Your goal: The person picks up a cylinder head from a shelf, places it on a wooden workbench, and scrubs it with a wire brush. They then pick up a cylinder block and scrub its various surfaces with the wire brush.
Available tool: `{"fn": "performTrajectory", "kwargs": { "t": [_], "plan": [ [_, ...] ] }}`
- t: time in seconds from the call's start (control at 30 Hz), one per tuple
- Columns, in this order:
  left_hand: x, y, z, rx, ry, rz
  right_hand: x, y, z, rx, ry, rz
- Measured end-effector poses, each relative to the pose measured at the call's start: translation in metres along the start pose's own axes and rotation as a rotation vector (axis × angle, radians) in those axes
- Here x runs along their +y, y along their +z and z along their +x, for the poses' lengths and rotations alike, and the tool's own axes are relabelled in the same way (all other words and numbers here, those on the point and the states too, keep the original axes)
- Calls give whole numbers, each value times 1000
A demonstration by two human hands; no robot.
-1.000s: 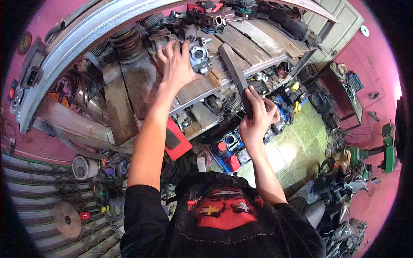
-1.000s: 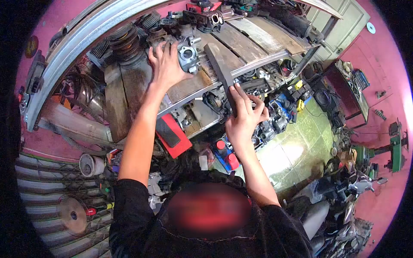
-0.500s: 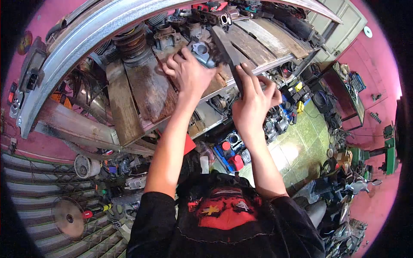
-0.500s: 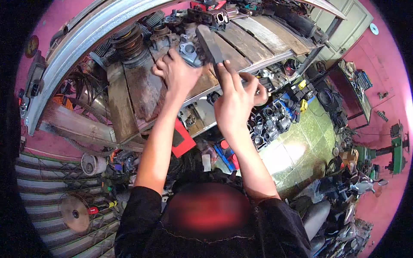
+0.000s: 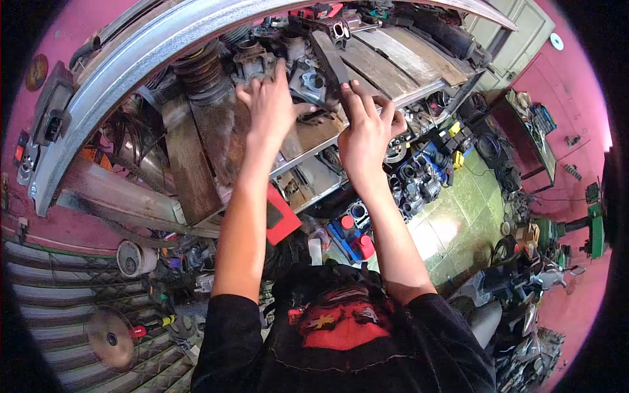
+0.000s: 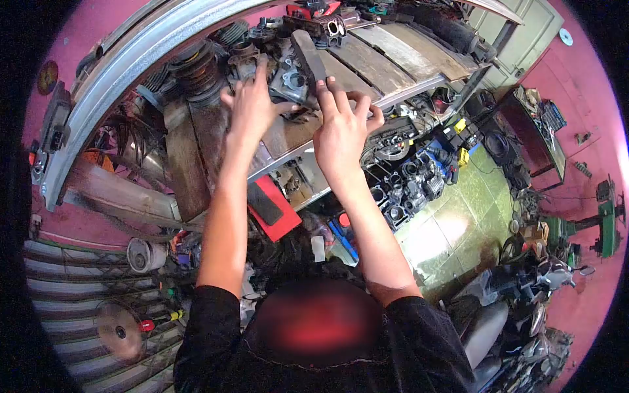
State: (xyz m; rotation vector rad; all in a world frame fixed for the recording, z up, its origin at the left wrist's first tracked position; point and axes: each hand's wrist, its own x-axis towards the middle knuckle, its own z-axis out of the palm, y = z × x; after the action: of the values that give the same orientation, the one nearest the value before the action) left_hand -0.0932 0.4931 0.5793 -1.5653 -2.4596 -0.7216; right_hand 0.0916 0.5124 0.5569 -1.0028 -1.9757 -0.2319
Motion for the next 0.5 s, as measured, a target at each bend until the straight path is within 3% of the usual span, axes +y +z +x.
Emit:
{"fn": "performTrajectory", "kwargs": {
  "t": [0.03, 0.13, 0.17, 0.23, 0.5],
  "plan": [
    [-2, -5, 4, -1, 1, 0, 0, 0, 0, -3, -2, 9],
    [-15, -7, 21, 86, 320, 93, 1, -7, 0, -2, -4, 58],
    [-22, -2, 29, 84, 322, 92, 2, -8, 0, -2, -2, 56],
    [-34, 9, 39, 166, 493, -67, 3, -11, 1, -17, -9, 81],
    [-31, 24, 27, 231, 387, -106, -10, -27, -52, -34, 92, 133]
  ]
}}
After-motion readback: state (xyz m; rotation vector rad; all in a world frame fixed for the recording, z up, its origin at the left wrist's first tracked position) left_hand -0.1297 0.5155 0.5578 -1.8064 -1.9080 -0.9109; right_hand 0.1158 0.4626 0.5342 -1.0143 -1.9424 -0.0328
